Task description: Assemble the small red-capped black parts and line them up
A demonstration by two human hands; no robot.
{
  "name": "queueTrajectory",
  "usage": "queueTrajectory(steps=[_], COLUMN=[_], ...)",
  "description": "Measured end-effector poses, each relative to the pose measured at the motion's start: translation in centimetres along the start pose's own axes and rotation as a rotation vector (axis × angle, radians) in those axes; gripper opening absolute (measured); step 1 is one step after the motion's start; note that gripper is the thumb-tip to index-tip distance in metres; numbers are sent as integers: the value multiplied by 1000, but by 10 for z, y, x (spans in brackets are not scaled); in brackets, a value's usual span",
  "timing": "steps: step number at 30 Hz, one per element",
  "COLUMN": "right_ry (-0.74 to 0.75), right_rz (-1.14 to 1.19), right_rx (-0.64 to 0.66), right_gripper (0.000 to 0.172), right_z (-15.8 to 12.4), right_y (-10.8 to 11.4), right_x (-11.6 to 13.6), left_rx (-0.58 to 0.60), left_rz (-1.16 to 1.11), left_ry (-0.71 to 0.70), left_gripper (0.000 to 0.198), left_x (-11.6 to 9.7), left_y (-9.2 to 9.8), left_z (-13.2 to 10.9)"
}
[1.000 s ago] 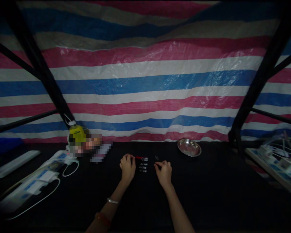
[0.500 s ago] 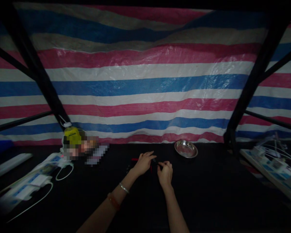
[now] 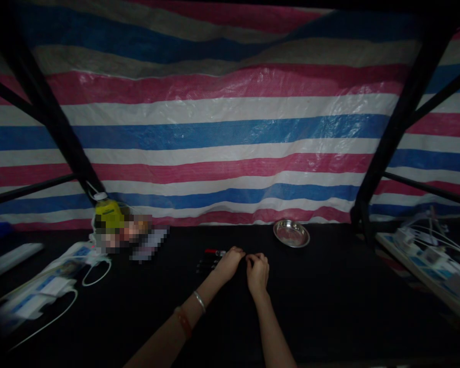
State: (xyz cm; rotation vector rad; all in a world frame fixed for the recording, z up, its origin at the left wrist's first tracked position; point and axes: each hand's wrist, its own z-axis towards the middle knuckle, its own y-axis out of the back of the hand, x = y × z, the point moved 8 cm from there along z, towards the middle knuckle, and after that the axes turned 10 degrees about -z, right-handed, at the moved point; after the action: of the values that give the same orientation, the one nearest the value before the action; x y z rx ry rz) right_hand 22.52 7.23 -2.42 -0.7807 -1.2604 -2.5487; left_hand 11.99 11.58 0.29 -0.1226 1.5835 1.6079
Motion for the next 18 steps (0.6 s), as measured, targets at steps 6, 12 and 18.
queueTrajectory(steps=[6, 12, 18], right_ry=[-10, -51, -27], right_rz=[1, -46, -71], right_rx=[111, 180, 170], right_gripper=[24, 25, 27], right_z=[1, 1, 1], right_y=[-2, -6, -8], right_x=[5, 3, 5], left_rx=[111, 102, 120], left_rz=[309, 347, 349], left_ry=[-95, -53, -42], left_gripper=[30, 24, 28], left_x=[-12, -13, -13], left_y=[-8, -7, -10], left_z=[-3, 0, -5])
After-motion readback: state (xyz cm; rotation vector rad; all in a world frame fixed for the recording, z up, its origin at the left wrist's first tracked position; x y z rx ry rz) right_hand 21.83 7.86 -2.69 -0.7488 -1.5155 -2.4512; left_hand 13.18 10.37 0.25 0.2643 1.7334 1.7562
